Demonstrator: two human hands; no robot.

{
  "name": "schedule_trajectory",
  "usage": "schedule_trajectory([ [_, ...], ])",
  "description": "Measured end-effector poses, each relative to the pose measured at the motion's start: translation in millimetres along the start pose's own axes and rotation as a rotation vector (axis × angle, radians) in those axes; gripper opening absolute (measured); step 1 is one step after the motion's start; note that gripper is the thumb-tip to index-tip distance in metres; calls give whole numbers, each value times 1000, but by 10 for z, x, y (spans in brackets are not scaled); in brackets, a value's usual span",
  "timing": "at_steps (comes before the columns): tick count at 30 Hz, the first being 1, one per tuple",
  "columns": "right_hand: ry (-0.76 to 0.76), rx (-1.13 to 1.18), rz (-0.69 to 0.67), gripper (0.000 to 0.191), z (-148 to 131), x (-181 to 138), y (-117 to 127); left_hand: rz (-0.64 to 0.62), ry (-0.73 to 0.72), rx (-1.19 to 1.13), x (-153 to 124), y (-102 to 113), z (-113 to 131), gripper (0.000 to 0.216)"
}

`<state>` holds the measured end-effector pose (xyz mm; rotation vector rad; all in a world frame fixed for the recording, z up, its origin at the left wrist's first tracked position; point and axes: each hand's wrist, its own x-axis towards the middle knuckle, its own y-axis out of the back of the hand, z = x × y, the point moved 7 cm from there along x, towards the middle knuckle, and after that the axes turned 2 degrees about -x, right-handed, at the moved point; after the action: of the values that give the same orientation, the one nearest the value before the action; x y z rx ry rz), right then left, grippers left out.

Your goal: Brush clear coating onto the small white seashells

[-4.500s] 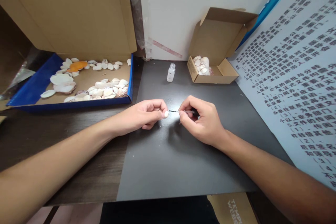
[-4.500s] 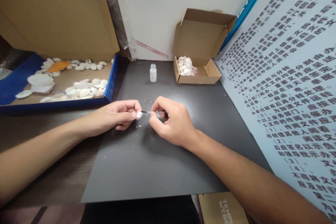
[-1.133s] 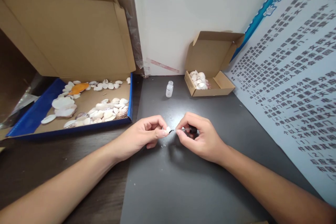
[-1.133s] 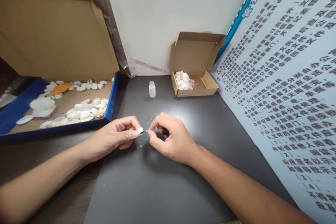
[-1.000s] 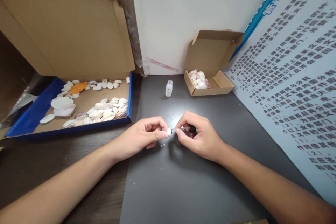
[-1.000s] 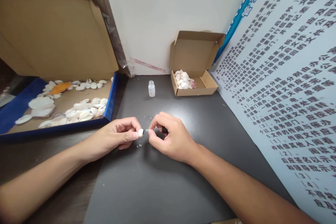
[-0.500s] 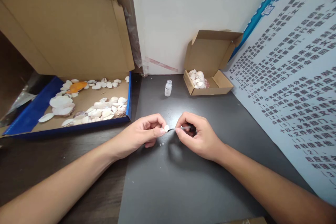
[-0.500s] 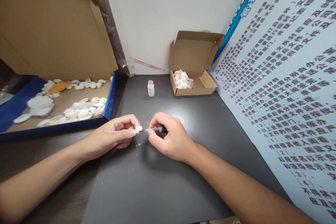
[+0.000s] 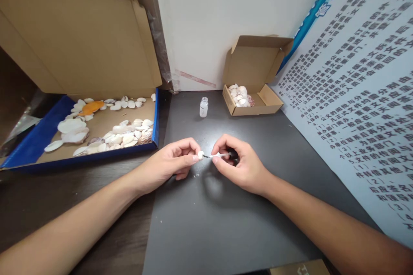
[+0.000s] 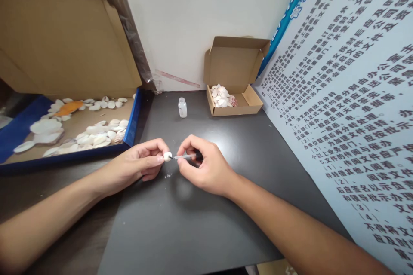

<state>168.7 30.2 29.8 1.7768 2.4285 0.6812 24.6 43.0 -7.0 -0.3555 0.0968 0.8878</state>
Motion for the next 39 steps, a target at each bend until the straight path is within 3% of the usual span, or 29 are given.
schedule_trajectory([
  [7,-110,-142,72,4,135,41,44,-22,-1,-1,-3,-15,14,21],
  [13,-85,14,-41,6,67,23,-35,-5,0,2,-1,4,-4,20],
  [19,-139,-159,98,3,131,38,64,2,-4,-4,1,7,-3,20],
  [25,-35,25,-59,8,18,6,-51,7,-8,13,3,8,1,21],
  [29,-86,-73,68,6,74,11,36,6,-6,12,1,1,5,21],
  [34,-52,-4,-18,8,47,13,-17,8,-7,11,2,5,1,21],
  [39,-98,-135,64,6,117,30,37,8,-10,-15,7,7,-7,20],
])
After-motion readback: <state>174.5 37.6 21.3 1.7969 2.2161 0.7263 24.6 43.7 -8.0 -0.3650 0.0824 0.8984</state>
